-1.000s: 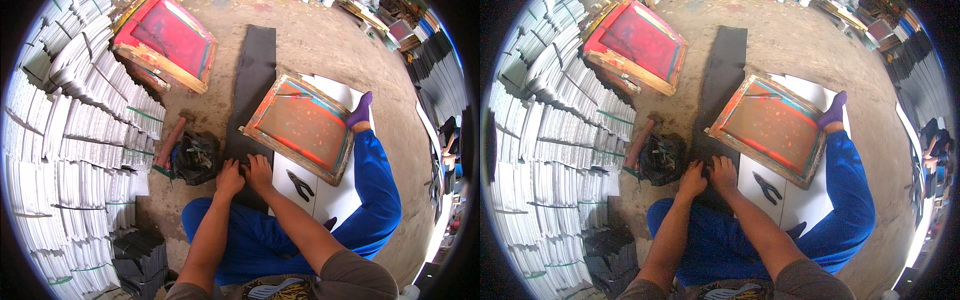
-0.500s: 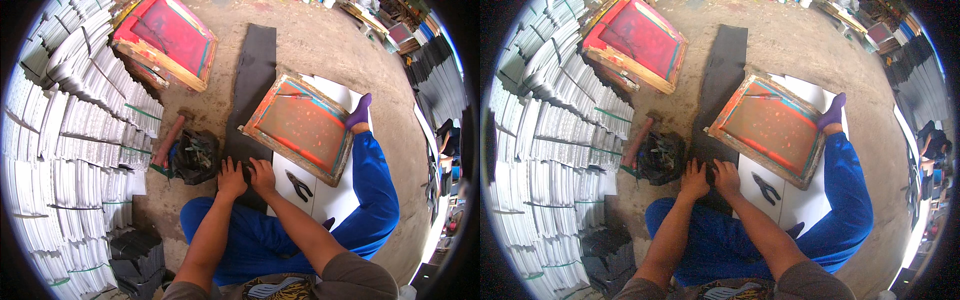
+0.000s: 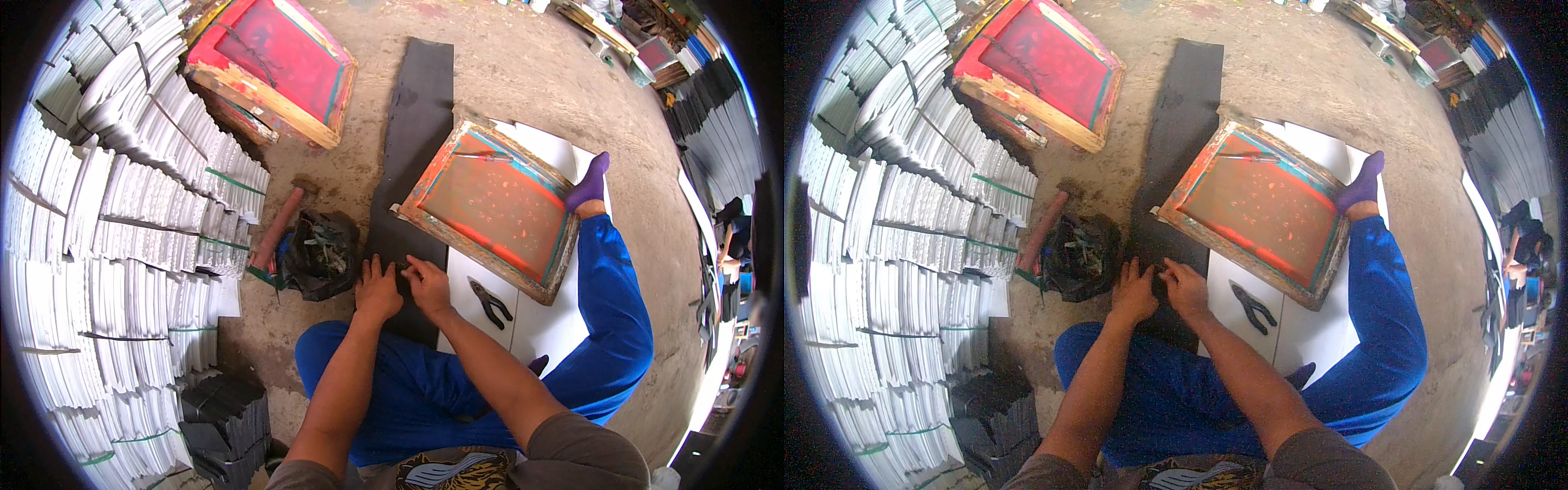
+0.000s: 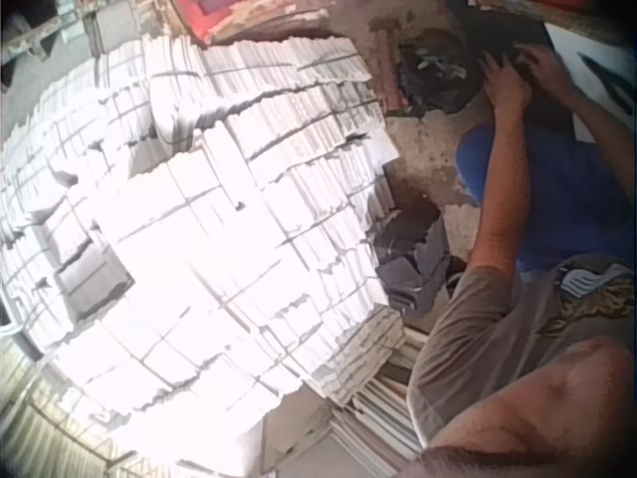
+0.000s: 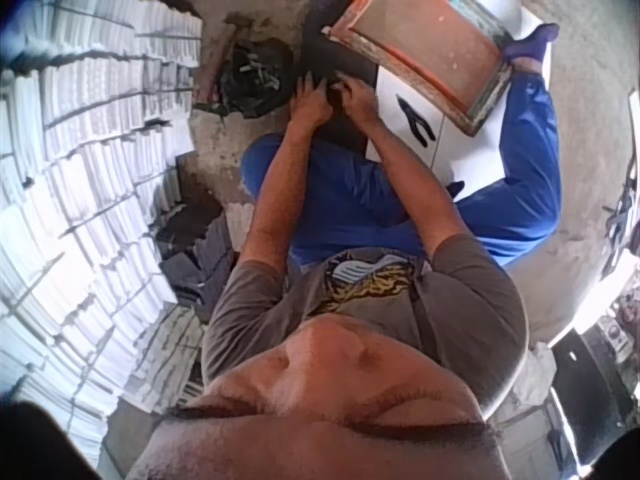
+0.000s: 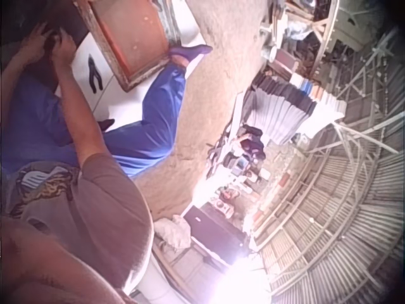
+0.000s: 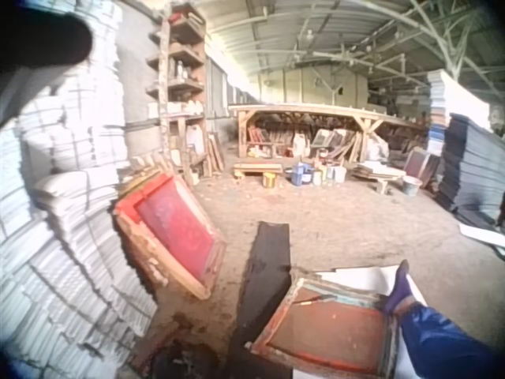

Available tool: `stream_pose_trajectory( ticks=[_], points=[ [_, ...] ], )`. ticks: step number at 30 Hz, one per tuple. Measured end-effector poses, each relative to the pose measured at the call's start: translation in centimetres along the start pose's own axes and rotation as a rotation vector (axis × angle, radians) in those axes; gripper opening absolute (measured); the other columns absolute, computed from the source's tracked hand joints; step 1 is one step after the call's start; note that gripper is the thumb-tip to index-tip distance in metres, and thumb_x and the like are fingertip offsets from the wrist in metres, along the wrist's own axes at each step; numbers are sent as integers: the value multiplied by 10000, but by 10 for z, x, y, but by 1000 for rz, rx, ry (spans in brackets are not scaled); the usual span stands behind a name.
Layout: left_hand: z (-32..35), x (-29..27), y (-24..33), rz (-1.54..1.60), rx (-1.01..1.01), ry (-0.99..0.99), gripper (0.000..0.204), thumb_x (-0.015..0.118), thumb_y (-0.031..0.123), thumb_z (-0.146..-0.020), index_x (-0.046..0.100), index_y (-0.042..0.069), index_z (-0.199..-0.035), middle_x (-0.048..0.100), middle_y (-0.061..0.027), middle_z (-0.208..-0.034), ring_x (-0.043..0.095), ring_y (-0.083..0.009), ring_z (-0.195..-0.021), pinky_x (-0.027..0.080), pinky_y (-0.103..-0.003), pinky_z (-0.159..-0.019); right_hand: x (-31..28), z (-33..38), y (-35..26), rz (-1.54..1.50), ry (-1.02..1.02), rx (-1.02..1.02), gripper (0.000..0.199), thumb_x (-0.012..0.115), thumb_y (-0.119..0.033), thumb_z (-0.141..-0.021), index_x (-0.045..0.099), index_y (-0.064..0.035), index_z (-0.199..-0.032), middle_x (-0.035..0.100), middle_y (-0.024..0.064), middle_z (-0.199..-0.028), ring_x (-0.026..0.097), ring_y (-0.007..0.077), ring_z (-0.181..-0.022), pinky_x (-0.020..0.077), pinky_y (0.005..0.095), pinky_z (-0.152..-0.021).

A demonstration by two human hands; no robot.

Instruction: The person sits on the floor and uses pliers to trim the edges of a long black strip of material. They repeatedly pull the strip through a wooden frame and snip small pieces from the edge.

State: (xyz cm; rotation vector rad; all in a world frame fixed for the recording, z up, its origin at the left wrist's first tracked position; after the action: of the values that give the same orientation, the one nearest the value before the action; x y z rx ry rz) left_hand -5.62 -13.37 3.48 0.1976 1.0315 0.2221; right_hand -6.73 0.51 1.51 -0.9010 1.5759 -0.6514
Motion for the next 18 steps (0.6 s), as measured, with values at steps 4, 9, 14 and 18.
stream_pose_trajectory(
  ticks=[4, 9, 14, 18],
  points=[
    [2, -3, 5, -7, -5, -40, 760, 633, 170, -856, 358, 146, -1564, 166, -190, -1661, 147, -399, -1540, 296, -563, -1178, -5, 3, 6, 146, -44, -100, 328, 758, -173, -855, 713, -64, -1161, 687, 111, -951, 692, 292, -821, 565, 383, -703],
    [-1, 10, 0, -34, 10, 13, 794, 696, 198, -832, 367, 178, -1554, 180, -219, -1648, 190, -460, -1511, 336, -578, -1166, -2, -1, -3, 429, -156, -112, 494, 778, -255, -823, 650, -102, -1275, 612, 92, -1036, 650, 293, -941, 562, 402, -740],
    [-1, 6, 3, -12, 20, -4, 804, 681, 179, -823, 360, 186, -1560, 172, -221, -1651, 176, -469, -1513, 329, -611, -1155, 19, 0, 5, 548, -112, -149, 527, 746, -252, -812, 621, -117, -1306, 579, 81, -1030, 635, 275, -954, 582, 403, -713],
    [-2, 5, 3, 53, 12, 8, 786, 649, 146, -818, 374, 184, -1553, 182, -224, -1646, 172, -471, -1513, 325, -621, -1153, 35, 1, 9, 633, -48, -187, 427, 667, -220, -831, 648, -131, -1249, 579, 43, -976, 641, 238, -894, 589, 383, -668]
  ],
)
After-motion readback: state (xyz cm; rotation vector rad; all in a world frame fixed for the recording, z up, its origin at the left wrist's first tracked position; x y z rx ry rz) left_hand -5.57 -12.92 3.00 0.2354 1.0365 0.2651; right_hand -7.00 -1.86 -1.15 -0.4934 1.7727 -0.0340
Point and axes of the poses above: each hand's wrist, its own z-axis away from the middle knuckle, its own x-axis out of the palm, y = z × x, the point moved 5 cm from there along -z, towards the middle knuckle
